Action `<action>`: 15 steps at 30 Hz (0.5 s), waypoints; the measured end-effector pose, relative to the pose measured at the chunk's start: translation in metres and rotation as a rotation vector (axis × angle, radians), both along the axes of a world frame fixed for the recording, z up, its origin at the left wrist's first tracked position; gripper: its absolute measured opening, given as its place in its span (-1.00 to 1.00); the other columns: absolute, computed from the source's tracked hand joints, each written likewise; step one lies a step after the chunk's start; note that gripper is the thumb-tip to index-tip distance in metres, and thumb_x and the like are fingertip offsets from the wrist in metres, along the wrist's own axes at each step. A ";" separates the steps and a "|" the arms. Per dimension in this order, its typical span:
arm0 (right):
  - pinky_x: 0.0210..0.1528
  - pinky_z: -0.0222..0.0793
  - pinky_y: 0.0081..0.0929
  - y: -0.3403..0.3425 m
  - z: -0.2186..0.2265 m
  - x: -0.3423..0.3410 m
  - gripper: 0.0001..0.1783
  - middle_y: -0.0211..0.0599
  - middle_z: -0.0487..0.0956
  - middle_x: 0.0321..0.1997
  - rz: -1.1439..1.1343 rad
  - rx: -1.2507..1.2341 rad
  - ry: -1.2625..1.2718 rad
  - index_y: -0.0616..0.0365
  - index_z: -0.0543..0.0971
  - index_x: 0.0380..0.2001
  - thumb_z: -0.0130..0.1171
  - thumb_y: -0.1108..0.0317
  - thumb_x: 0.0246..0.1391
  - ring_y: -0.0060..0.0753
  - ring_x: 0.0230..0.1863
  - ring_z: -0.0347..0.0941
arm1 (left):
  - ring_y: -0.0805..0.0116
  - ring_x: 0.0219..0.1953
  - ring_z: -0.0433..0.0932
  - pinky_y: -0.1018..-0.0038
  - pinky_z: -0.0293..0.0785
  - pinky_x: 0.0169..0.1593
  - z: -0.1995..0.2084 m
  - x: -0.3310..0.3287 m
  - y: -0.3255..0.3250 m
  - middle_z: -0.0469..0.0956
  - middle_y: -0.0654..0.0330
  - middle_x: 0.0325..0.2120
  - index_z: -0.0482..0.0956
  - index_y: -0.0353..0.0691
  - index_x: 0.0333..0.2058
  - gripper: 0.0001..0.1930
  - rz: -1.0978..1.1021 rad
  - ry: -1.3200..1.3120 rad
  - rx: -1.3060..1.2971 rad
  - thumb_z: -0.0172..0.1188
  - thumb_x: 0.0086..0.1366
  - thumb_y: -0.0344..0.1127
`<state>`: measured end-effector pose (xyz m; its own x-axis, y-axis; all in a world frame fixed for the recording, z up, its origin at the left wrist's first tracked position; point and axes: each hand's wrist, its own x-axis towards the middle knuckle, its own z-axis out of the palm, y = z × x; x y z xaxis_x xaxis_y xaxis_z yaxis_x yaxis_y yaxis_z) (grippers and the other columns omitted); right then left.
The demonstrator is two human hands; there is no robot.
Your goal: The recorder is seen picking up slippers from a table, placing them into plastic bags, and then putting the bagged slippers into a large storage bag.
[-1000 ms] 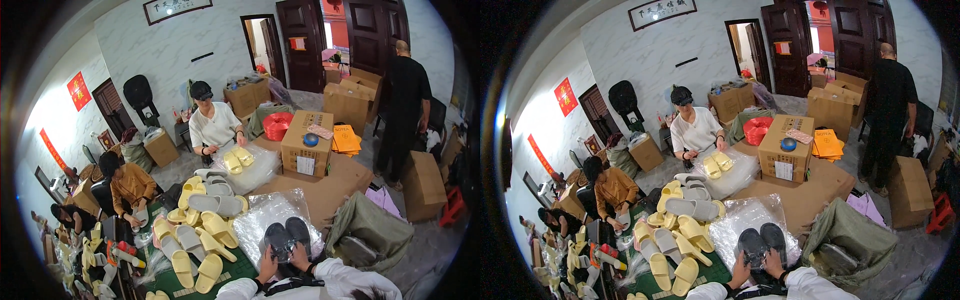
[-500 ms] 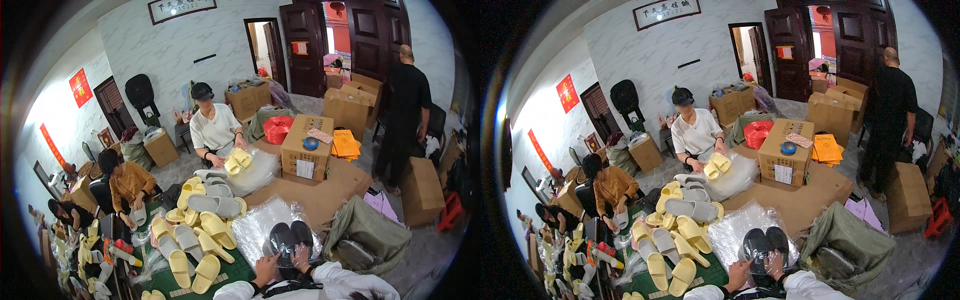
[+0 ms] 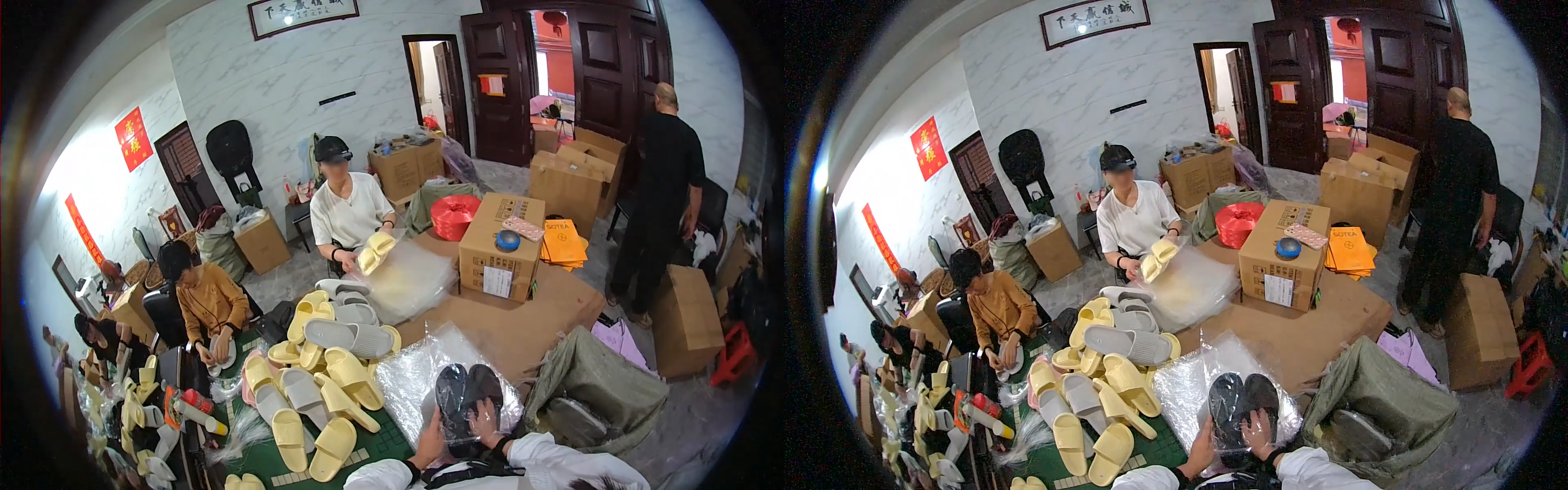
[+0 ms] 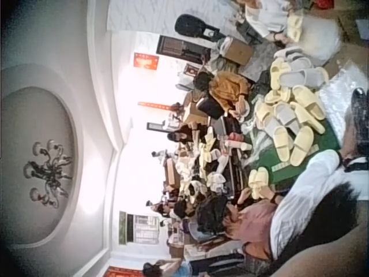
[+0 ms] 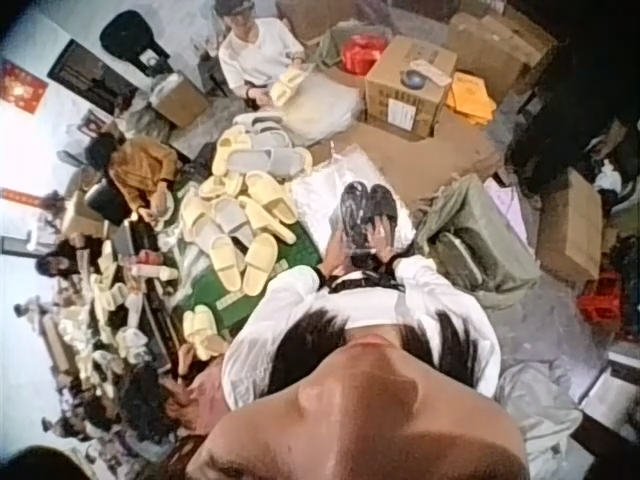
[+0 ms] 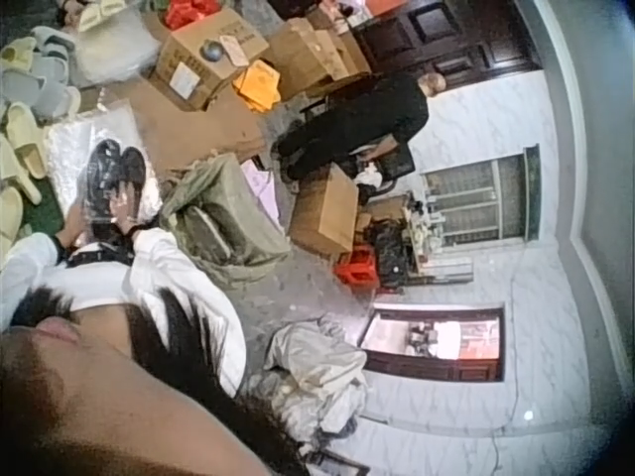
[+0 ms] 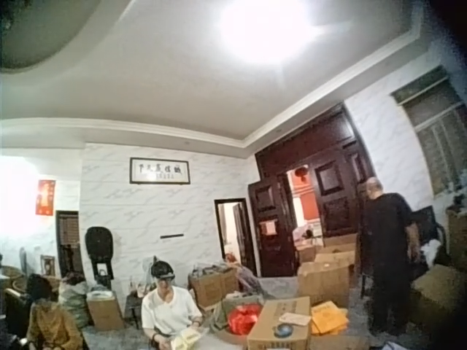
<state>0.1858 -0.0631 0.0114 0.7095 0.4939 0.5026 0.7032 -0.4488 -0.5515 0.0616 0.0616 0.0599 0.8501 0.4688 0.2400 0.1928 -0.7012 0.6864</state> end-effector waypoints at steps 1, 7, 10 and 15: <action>-0.04 0.19 0.08 0.002 0.004 -0.001 -0.57 0.38 0.32 -0.08 0.062 -0.007 -0.085 0.39 0.39 -0.20 0.06 0.24 -0.08 0.35 -0.06 0.22 | -0.24 -0.44 0.47 0.09 0.35 -0.42 -0.006 -0.002 0.001 0.44 -0.36 -0.46 -0.10 -0.06 0.25 -0.37 -0.021 0.108 -0.239 -0.09 0.22 -0.39; 0.05 0.11 0.01 0.023 0.030 0.001 -0.57 0.40 0.27 -0.02 -0.084 -0.133 0.294 0.36 0.39 -0.21 0.04 0.21 -0.06 0.33 -0.01 0.20 | -0.23 -0.42 0.48 0.11 0.34 -0.41 -0.032 0.000 0.000 0.47 -0.25 -0.48 -0.06 -0.07 0.24 -0.42 0.122 0.150 -0.396 -0.11 0.27 -0.28; 0.05 0.08 0.04 0.034 0.049 0.003 -0.55 0.36 0.28 0.00 -0.179 -0.221 0.304 0.37 0.39 -0.16 0.00 0.21 -0.03 0.31 -0.01 0.21 | -0.13 -0.16 0.47 0.27 0.38 -0.13 -0.057 -0.005 0.008 0.48 -0.22 -0.26 0.32 -0.24 0.03 -0.60 0.025 0.277 -0.434 -0.07 0.22 -0.26; 0.03 0.08 0.06 0.043 0.046 0.013 -0.54 0.28 0.28 0.03 -0.196 -0.155 0.226 0.30 0.38 -0.11 0.00 0.18 -0.01 0.27 0.04 0.19 | 0.18 -0.33 0.51 0.38 0.38 -0.20 -0.066 -0.002 0.011 0.57 -0.04 -0.40 0.52 -0.41 -0.30 -0.75 -0.296 0.419 -0.532 0.04 0.06 -0.39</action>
